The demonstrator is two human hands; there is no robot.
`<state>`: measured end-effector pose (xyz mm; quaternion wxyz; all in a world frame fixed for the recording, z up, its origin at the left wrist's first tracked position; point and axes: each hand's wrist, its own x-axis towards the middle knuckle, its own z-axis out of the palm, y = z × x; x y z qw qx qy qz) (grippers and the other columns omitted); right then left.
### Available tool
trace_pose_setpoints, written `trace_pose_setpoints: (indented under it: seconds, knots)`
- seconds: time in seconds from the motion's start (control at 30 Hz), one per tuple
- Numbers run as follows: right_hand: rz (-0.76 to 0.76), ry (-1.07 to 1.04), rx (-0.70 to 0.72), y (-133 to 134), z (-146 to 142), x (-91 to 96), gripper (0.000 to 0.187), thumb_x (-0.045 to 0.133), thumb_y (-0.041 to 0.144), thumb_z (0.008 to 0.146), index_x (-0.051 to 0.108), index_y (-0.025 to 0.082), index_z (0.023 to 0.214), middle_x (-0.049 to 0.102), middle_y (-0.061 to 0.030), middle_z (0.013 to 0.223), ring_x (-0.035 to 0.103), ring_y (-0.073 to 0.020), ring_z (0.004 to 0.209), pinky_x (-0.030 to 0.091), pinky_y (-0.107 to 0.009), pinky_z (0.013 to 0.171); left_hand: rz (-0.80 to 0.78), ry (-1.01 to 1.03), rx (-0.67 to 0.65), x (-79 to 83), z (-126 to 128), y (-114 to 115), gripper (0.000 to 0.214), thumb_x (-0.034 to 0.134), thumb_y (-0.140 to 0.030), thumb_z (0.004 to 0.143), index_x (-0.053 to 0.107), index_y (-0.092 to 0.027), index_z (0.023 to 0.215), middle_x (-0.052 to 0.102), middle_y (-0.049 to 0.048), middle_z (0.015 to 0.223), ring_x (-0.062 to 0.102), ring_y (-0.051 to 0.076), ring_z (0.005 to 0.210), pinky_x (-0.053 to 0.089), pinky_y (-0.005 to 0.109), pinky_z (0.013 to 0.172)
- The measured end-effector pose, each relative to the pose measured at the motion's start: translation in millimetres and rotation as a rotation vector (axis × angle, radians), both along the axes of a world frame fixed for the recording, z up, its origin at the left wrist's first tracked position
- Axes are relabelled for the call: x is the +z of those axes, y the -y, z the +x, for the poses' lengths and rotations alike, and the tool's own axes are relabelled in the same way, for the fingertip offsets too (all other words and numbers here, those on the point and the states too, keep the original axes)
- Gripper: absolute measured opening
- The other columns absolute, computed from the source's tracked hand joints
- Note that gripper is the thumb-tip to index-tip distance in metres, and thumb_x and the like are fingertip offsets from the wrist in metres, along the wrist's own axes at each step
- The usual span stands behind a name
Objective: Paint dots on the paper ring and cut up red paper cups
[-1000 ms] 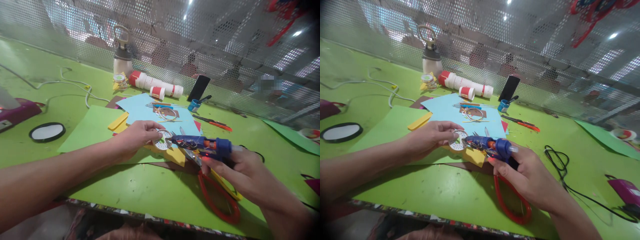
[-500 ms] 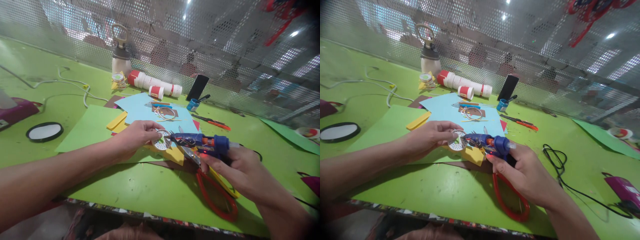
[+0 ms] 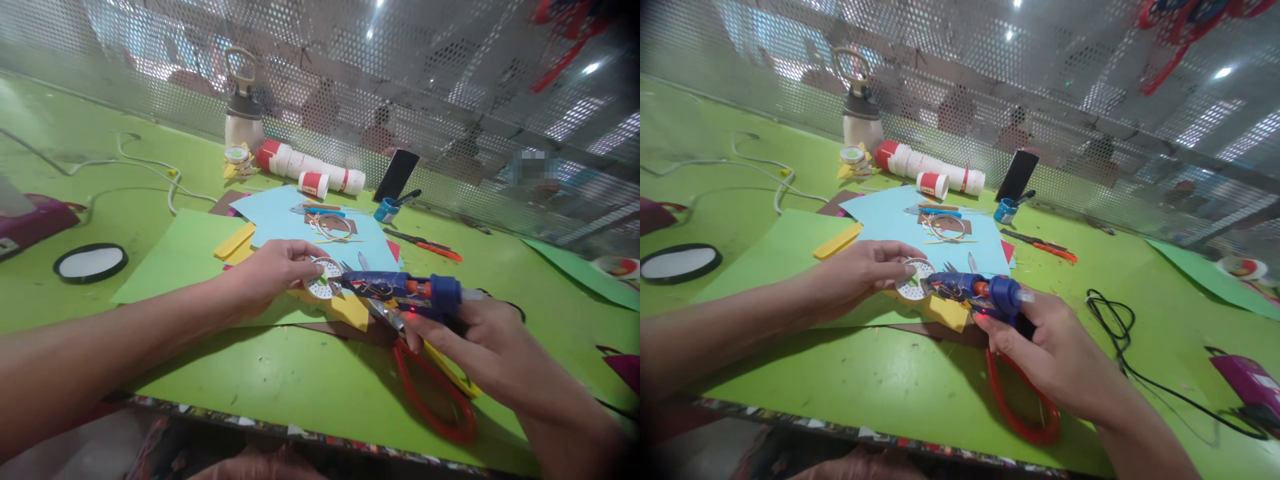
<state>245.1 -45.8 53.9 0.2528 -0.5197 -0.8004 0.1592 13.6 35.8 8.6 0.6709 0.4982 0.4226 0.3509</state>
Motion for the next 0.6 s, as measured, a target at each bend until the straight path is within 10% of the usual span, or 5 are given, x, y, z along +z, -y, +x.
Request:
trace_pose_setpoints:
  seconds: [0.6]
  knots:
    - [0.000, -0.036, -0.007, 1.9, 1.5, -0.8, 0.026, 0.058, 0.028, 0.087, 0.064, 0.022, 0.062, 0.065, 0.0013, 0.059, 0.059, -0.0115, 0.054, 0.050, -0.018, 0.051, -0.009, 0.008, -0.003, 0.9, 0.8, 0.9, 0.014, 0.068, -0.011, 0.075, 0.070, -0.012, 0.089, 0.071, 0.0044, 0.081, 0.061, 0.013, 0.072, 0.044, 0.028, 0.072]
